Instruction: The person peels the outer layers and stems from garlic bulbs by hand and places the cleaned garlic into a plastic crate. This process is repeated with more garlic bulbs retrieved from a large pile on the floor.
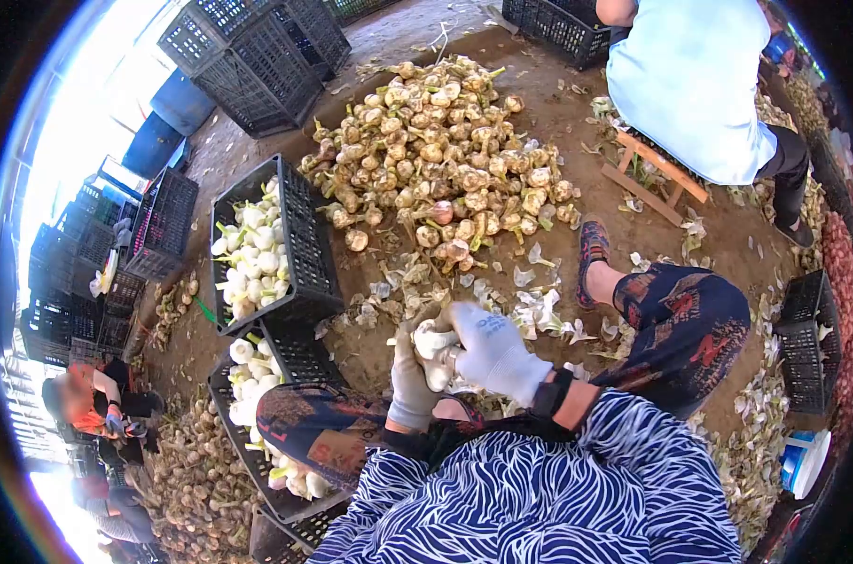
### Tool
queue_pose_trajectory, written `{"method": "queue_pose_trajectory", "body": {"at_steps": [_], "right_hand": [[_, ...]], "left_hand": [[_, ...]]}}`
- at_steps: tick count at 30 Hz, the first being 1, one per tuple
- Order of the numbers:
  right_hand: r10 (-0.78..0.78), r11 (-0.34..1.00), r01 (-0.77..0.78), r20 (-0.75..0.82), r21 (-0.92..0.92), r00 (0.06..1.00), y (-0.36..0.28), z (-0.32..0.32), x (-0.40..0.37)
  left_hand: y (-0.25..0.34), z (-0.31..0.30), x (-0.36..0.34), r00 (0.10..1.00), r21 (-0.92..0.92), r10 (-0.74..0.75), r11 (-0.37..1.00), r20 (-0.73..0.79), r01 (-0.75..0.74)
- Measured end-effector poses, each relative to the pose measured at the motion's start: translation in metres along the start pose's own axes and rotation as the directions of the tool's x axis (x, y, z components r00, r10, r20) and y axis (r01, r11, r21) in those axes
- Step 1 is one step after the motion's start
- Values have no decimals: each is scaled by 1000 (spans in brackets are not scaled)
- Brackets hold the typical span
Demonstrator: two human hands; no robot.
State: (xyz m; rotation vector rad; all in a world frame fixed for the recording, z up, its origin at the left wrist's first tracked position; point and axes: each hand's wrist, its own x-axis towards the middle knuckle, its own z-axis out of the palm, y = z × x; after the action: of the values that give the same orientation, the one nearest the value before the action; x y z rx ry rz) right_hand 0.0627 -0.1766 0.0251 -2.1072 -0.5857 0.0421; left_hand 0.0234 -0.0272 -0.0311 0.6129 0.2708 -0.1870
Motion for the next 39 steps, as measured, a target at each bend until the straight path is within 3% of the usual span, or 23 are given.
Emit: {"method": "queue_pose_trajectory", "body": {"at_steps": [1,3,5,6,7,8,9,11,15,16,17,18,19,21,23,24,25,26,30,34,37,38,39], "right_hand": [[-1,1000,1,0,1,1000,-1,0,0],[-96,931,149,172,-333,981,-3,0,2],[-219,920,255,151,-297,964,-3,-3,5],[155,934,-195,153,300,976,-5,-7,7],[432,424,-539,361,728,826,-8,-10,10],[473,139,-441,332,887,816,10,3,10],[474,139,-442,332,886,816,15,4,9],[494,-88,-362,356,928,793,20,3,11],[688,27,-154,93,988,720,55,-7,15],[660,298,-435,146,850,737,62,-19,13],[658,298,-435,148,850,738,48,-24,14],[437,849,-438,75,295,897,29,-30,11],[195,908,-99,200,-407,960,19,-32,9],[182,944,-88,280,-318,943,17,-29,12],[83,991,-106,260,79,962,-9,-31,28],[99,983,-134,252,123,963,-12,-30,31],[99,983,-134,250,129,963,-13,-27,33],[121,980,-153,235,125,964,-12,-23,33],[118,971,-137,106,194,987,-12,-3,31],[90,974,-77,-52,211,995,0,12,31],[67,989,-37,-217,142,974,7,20,39],[395,815,-315,-69,487,916,3,14,45],[614,457,-533,181,712,768,0,10,48]], "left_hand": [[2,1,0,1000,13,-7,1000,-10,8],[2,-16,0,985,-106,-122,985,122,135],[3,-5,-2,955,-136,-193,977,-223,165],[4,-19,-7,988,20,-151,988,42,151],[3,-19,-6,987,17,-154,988,39,154],[1,-17,-3,988,-73,-144,986,57,148],[-1,-15,-1,988,-160,-130,977,77,141],[-6,-18,3,989,-193,-135,970,61,144],[-4,-24,2,991,-258,-133,957,5,130],[-1,-29,2,995,-266,-98,958,32,103],[1,-32,1,996,-274,-63,959,58,77],[3,-34,2,997,-287,-47,956,56,61],[6,-29,1,997,-287,-47,956,56,62],[11,-15,1,990,-158,-105,980,99,120],[9,-10,3,995,-141,-101,985,17,103],[7,-14,5,985,403,160,899,66,-173],[10,-11,5,909,792,341,471,242,-387],[18,-7,-1,967,484,231,837,109,-255],[19,-1,1,941,344,320,901,-111,-266],[15,-9,8,894,528,434,788,-111,-317],[5,-7,9,907,405,387,865,-167,-295],[9,3,8,920,347,350,897,-180,-273],[10,2,8,920,349,349,897,-181,-271]]}}
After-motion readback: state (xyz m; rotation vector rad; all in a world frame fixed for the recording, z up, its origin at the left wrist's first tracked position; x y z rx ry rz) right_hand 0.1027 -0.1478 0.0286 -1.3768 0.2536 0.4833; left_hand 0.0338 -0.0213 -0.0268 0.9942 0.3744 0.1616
